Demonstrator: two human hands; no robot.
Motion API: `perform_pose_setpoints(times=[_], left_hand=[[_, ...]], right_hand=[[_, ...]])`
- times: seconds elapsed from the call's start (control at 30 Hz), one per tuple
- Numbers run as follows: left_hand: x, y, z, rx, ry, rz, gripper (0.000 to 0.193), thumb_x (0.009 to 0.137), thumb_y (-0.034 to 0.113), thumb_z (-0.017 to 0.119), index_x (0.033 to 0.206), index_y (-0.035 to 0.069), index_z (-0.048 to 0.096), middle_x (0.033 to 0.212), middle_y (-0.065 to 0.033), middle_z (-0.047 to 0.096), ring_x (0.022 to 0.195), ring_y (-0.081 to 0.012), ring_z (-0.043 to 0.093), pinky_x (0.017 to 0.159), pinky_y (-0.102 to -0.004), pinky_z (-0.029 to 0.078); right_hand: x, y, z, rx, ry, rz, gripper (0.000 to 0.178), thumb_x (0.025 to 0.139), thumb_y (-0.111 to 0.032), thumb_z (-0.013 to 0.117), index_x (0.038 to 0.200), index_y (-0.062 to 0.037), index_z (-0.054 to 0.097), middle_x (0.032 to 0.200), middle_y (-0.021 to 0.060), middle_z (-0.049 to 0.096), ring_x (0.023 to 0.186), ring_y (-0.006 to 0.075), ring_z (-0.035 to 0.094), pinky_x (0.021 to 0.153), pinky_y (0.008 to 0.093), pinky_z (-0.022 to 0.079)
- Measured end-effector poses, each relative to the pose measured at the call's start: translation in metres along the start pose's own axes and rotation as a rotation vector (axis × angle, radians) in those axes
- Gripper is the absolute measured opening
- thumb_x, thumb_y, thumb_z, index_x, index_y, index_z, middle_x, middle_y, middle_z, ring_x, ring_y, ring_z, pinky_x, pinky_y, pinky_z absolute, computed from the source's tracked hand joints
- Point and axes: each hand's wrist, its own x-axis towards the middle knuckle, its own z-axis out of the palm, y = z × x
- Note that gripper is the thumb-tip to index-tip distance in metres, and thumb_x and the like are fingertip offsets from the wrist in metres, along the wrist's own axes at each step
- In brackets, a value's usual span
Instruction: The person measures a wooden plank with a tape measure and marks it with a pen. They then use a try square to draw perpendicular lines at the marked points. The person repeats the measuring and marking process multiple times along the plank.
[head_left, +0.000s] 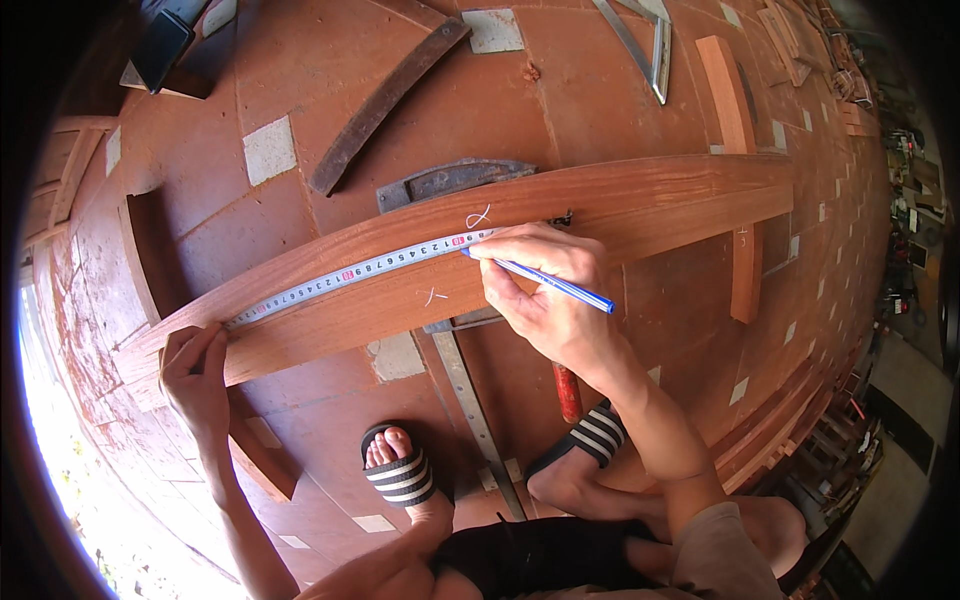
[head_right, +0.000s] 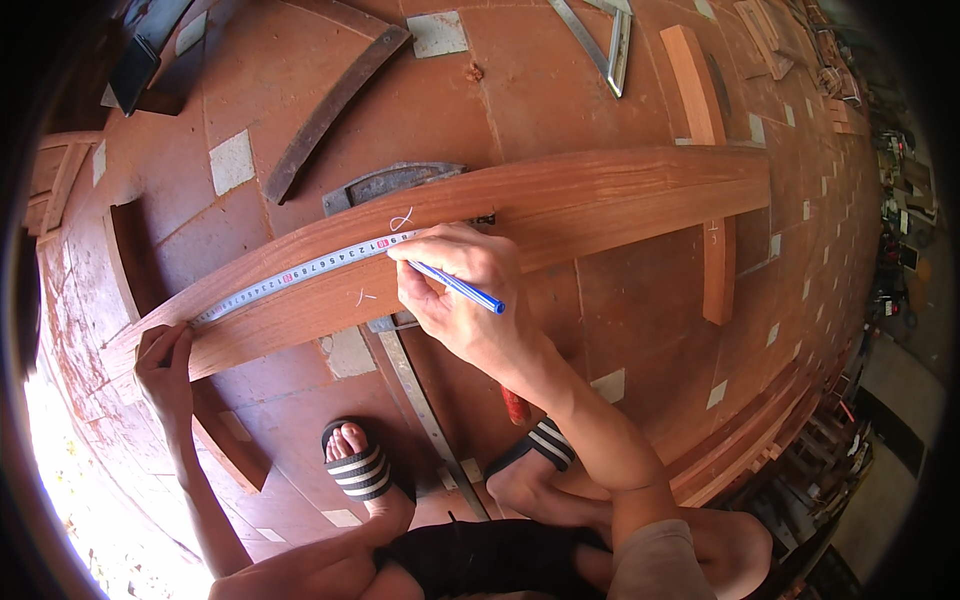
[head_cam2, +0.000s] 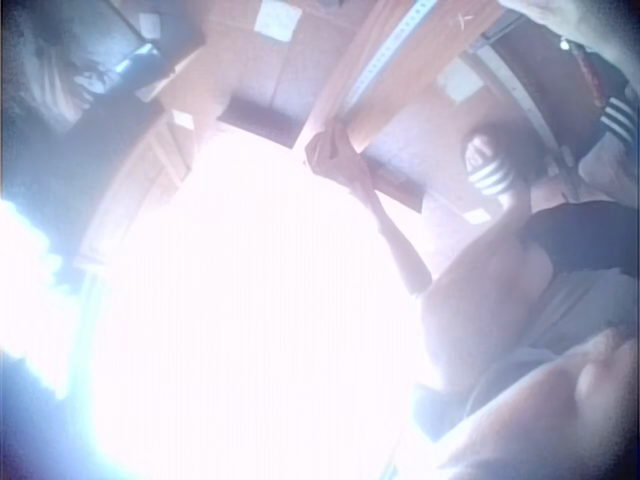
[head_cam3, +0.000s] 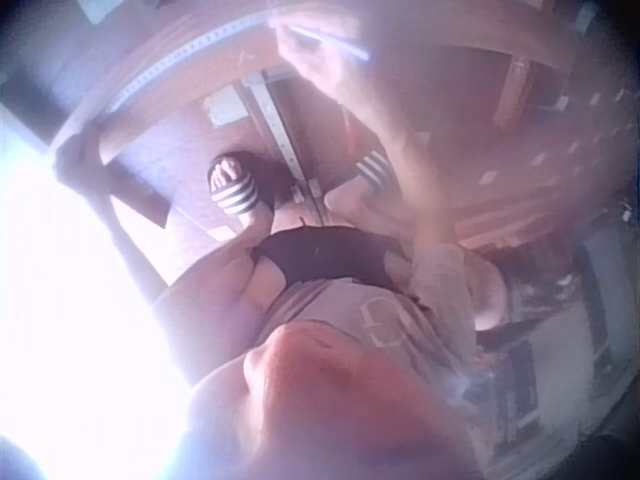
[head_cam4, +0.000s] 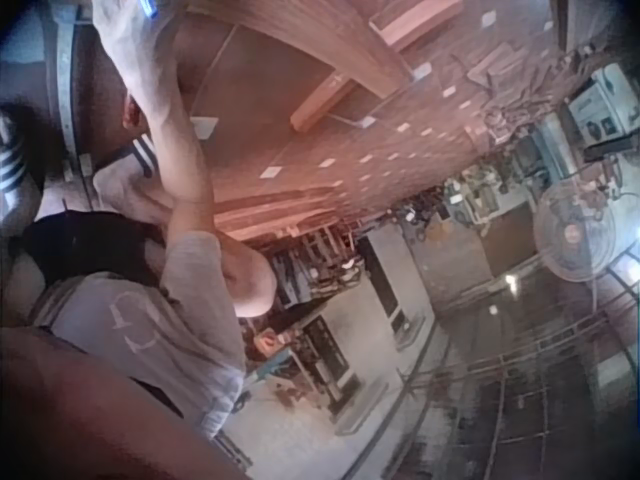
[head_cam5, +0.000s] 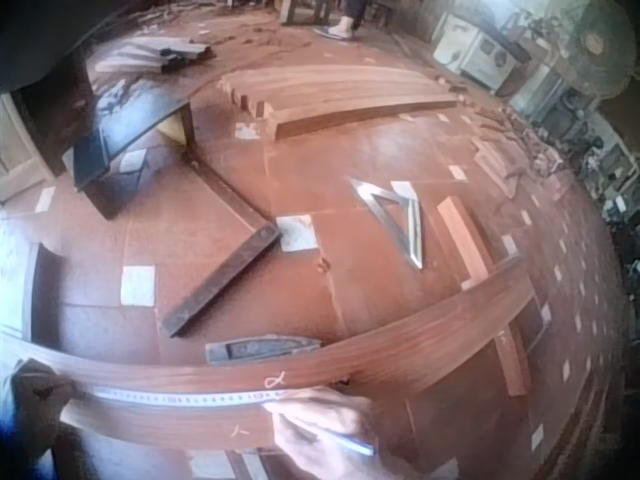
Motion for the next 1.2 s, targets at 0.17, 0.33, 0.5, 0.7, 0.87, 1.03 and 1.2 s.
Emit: perform_pose_setpoints(times=[0.17,0.33,0.5,0.7,0.87,1.03,1.2], left_hand=[[-0.001,0.006,-0.001,-0.008,-0.011,-0.03,0.015,0.096,0.003,0.078,0.109,0.0,0.084,0.105,-0.0045,0.07,0.098,-0.0146,0.063,0.084,-0.0288,0.05],[-0.001,0.011,-0.003,0.061,-0.003,0.015,0.016,0.093,0.005,0.08,0.109,0.003,0.086,0.103,-0.0049,0.073,0.1,-0.0193,0.062,0.087,-0.0341,0.051],[0.001,0.001,-0.021,-0.192,-0.077,0.038,0.007,0.097,0.002,0.074,0.101,-0.003,0.078,0.094,-0.0032,0.072,0.08,-0.0105,0.059,0.075,-0.0272,0.047],[-0.015,-0.013,-0.037,-0.457,-0.111,-0.103,0.013,0.105,0.01,0.072,0.094,0.002,0.076,0.075,0.0061,0.056,0.063,-0.0022,0.041,0.057,-0.024,0.029],[-0.045,-0.012,-0.036,-0.546,-0.204,-0.157,0.015,0.105,0.011,0.073,0.092,0.005,0.075,0.072,0.0076,0.052,0.06,-0.0008,0.036,0.053,-0.0236,0.023],[-0.075,0.001,-0.019,-0.433,-0.271,-0.158,0.003,0.096,-0.003,0.076,0.093,-0.003,0.076,0.09,-0.0014,0.071,0.075,-0.0082,0.056,0.071,-0.0256,0.045],[-0.096,0.012,0.012,-0.419,-0.37,-0.227,0.006,0.088,-0.003,0.081,0.091,0.0,0.076,0.079,-0.0012,0.068,0.067,-0.0061,0.054,0.06,-0.0247,0.042]], right_hand=[[0.001,0.0,0.001,-0.037,0.028,-0.058,0.021,0.086,0.01,0.076,0.106,0.0048,0.078,0.1,0.0179,0.08,0.088,0.0221,0.079,0.077,0.0329,0.063],[-0.012,-0.015,-0.018,0.126,0.075,0.057,0.017,0.093,0.007,0.074,0.109,0.0053,0.079,0.101,0.0158,0.081,0.088,0.0166,0.077,0.076,0.0292,0.061],[-0.043,-0.01,-0.059,0.212,0.475,0.297,0.016,0.1,0.001,0.075,0.115,0.0069,0.078,0.098,0.0117,0.08,0.086,0.0108,0.073,0.076,0.0236,0.058],[-0.073,0.034,-0.056,0.252,0.723,0.452,0.017,0.093,0.005,0.082,0.11,0.0057,0.078,0.093,0.0062,0.077,0.083,0.0068,0.068,0.076,0.02,0.056],[-0.074,0.054,-0.048,0.306,0.767,0.481,0.01,0.096,-0.004,0.081,0.097,0.0051,0.076,0.082,0.0044,0.072,0.072,0.0076,0.064,0.065,0.0225,0.053],[-0.071,0.053,-0.048,0.341,0.806,0.549,0.016,0.097,-0.009,0.082,0.087,0.0003,0.072,0.077,0.0043,0.07,0.065,0.0086,0.064,0.06,0.0248,0.053],[-0.065,0.053,-0.047,0.38,0.829,0.584,0.027,0.097,-0.015,0.084,0.079,-0.0061,0.066,0.069,0.0016,0.065,0.058,0.0079,0.061,0.051,0.0238,0.048]])
